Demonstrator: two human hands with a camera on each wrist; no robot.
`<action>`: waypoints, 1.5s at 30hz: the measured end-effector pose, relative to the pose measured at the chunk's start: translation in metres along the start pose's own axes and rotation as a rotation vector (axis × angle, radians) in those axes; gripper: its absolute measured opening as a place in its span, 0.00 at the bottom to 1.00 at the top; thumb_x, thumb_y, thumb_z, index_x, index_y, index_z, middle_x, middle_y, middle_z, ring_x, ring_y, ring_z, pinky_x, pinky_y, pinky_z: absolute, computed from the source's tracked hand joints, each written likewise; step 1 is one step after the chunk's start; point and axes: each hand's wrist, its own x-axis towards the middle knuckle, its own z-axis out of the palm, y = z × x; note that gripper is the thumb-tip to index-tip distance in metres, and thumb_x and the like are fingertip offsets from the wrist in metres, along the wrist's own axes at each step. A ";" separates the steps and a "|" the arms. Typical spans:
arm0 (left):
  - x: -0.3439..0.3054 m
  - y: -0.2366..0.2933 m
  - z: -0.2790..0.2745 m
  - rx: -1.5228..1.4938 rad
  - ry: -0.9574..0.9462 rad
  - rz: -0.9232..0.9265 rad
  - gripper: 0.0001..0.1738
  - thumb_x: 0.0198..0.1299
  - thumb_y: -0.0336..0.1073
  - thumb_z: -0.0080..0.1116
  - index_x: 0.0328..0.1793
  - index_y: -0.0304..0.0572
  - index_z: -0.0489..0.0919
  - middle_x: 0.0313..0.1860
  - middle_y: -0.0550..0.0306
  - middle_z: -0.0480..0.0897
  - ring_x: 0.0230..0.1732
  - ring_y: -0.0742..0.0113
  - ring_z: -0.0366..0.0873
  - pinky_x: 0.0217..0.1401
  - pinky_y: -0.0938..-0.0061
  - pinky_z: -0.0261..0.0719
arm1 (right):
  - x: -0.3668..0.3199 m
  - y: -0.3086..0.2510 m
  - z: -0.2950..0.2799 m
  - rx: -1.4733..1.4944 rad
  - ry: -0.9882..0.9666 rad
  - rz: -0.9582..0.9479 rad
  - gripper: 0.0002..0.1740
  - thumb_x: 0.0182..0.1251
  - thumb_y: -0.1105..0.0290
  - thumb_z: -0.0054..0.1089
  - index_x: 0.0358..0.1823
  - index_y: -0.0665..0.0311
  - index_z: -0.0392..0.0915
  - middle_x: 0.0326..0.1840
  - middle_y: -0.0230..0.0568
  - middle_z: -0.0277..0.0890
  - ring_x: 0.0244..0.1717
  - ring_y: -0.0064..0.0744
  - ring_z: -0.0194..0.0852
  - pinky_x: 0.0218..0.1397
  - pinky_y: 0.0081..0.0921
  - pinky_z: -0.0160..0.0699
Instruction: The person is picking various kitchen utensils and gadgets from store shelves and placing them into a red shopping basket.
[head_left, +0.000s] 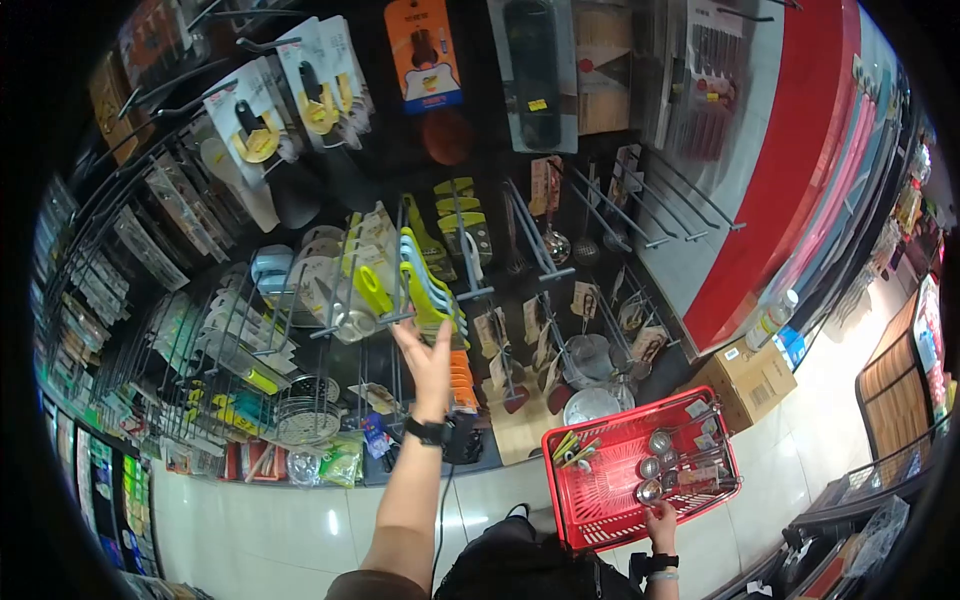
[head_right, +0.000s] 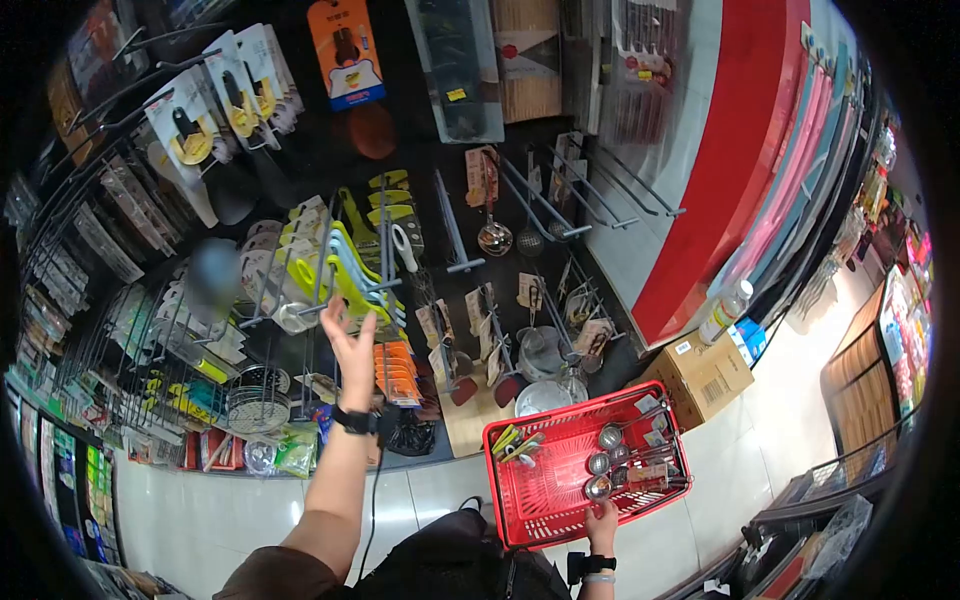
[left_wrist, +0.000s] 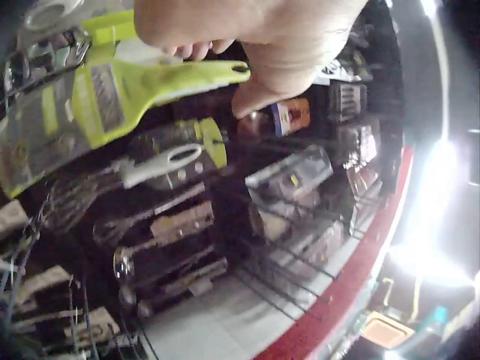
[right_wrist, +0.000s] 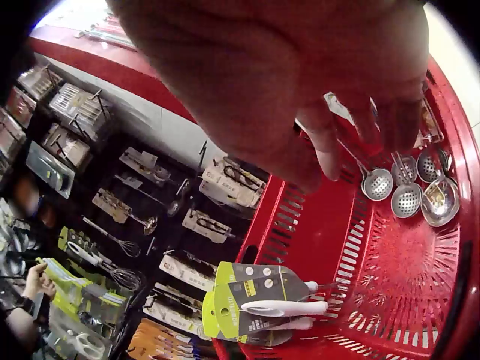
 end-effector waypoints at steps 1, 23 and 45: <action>0.025 -0.021 -0.010 0.281 -0.078 0.147 0.51 0.46 0.37 0.69 0.71 0.35 0.49 0.66 0.42 0.59 0.67 0.54 0.57 0.69 0.64 0.54 | 0.002 -0.002 0.003 0.003 0.002 -0.010 0.16 0.48 0.72 0.66 0.40 0.64 0.76 0.45 0.49 0.71 0.49 0.47 0.69 0.53 0.35 0.70; 0.040 -0.001 -0.011 -0.281 -0.443 -0.182 0.33 0.46 0.25 0.59 0.62 0.37 0.62 0.40 0.56 0.75 0.42 0.64 0.76 0.48 0.69 0.74 | -0.014 -0.028 0.003 0.236 -0.065 0.084 0.11 0.56 0.74 0.60 0.41 0.70 0.78 0.35 0.45 0.81 0.38 0.32 0.81 0.43 0.26 0.78; -0.182 0.111 0.041 0.156 -0.476 0.062 0.39 0.38 0.38 0.70 0.57 0.34 0.64 0.41 0.43 0.76 0.42 0.47 0.77 0.43 0.62 0.75 | -0.024 -0.339 -0.056 0.478 -0.210 -0.556 0.41 0.51 0.69 0.69 0.66 0.69 0.58 0.62 0.50 0.66 0.63 0.39 0.65 0.63 0.30 0.65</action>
